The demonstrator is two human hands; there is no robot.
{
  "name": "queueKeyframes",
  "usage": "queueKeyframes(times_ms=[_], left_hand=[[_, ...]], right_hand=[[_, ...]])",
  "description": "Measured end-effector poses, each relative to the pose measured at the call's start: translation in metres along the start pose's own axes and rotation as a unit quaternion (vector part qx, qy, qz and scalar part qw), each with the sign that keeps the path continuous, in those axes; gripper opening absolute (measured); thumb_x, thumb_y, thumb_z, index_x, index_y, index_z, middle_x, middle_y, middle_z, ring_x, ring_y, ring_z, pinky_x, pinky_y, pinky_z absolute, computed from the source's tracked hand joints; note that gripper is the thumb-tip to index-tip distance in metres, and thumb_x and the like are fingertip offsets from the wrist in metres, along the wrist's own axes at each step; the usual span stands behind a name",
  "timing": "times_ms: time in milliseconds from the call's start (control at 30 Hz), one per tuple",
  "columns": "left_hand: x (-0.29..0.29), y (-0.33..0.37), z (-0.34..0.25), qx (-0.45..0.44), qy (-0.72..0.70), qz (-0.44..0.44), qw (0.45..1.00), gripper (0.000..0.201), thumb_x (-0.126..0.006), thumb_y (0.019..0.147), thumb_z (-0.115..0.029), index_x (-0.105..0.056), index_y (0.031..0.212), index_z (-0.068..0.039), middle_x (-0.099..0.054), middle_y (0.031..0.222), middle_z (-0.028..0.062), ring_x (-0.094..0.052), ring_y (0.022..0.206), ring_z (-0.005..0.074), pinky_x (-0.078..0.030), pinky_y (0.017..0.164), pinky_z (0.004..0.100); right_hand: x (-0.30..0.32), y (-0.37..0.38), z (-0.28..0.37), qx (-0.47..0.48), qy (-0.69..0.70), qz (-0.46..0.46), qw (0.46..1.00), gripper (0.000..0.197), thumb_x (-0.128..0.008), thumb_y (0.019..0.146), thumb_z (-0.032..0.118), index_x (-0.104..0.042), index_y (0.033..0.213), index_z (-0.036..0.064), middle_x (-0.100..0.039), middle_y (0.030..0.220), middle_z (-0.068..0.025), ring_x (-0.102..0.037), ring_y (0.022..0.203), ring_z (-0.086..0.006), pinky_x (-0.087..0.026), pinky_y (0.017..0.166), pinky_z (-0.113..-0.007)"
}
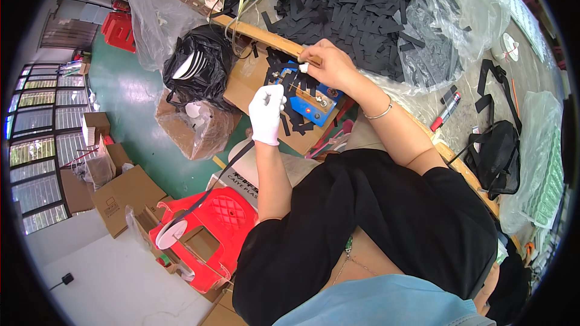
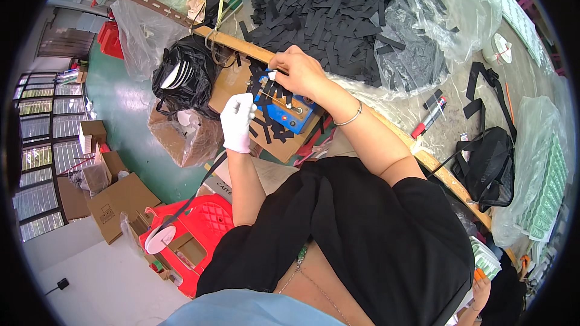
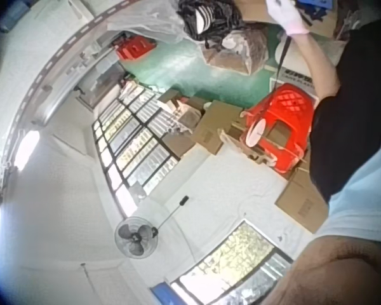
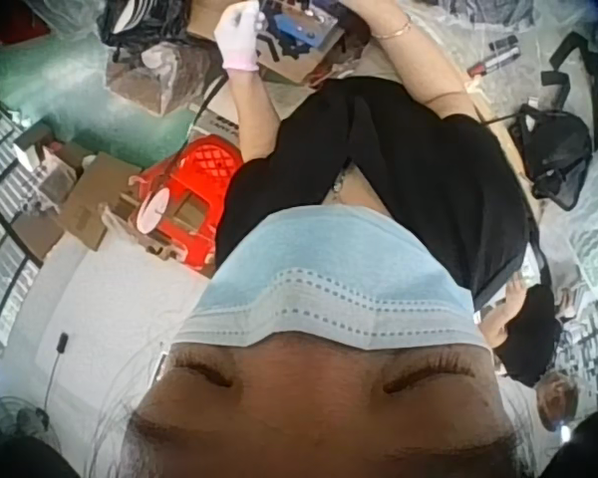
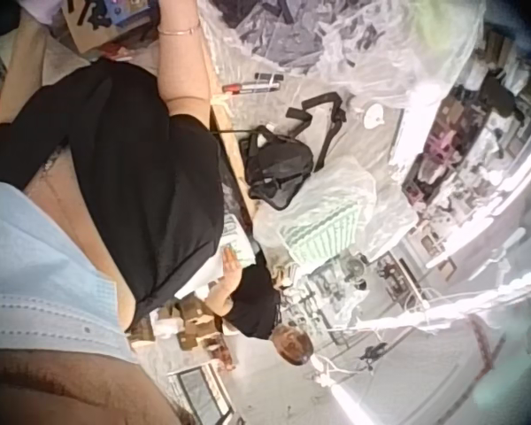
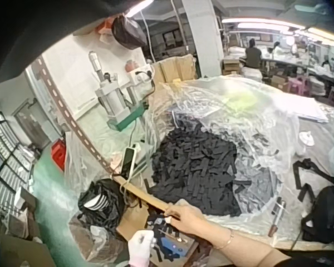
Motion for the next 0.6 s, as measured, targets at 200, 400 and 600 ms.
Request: queueKeyframes(times_ms=[200,400,600], left_hand=[[-0.004,0.001,0.000,-0.013,0.003,0.008,1.000,0.014,-0.061,0.088,-0.016,-0.063,0.092,-0.003,-0.059,0.071,-0.0003,-0.049,0.060,0.0041,-0.037,0.053,0.0174],[-0.003,0.002,0.005,-0.014,0.013,0.026,0.999,0.014,-0.062,0.087,-0.017,-0.063,0.092,-0.003,-0.059,0.071,-0.0006,-0.050,0.060,0.0040,-0.038,0.054,0.0173],[0.015,-0.001,0.014,0.020,0.075,0.011,0.997,0.017,-0.064,0.086,-0.020,-0.064,0.090,-0.003,-0.060,0.070,-0.0007,-0.049,0.058,0.0036,-0.038,0.053,0.0173]], right_hand=[[-0.015,0.001,-0.006,-0.087,0.207,0.138,0.965,0.016,-0.067,0.080,0.015,-0.066,0.083,0.0001,-0.055,0.083,-0.0036,-0.051,0.069,-0.0084,-0.042,0.061,-0.024],[-0.013,0.004,-0.010,-0.088,0.131,0.086,0.984,0.011,-0.066,0.074,0.011,-0.063,0.078,0.0003,-0.056,0.076,-0.0055,-0.054,0.063,-0.0120,-0.044,0.059,-0.026],[-0.006,0.010,-0.012,-0.114,-0.070,0.041,0.990,0.014,-0.062,0.072,0.018,-0.064,0.077,0.0054,-0.060,0.084,-0.0110,-0.061,0.077,-0.0311,-0.049,0.068,-0.041]])
Point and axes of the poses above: each hand's wrist, its own y-axis towards the middle knuckle, its own x-axis out of the back of the hand, z = x × y, the point moved 1 cm from there along y, towards the middle knuckle
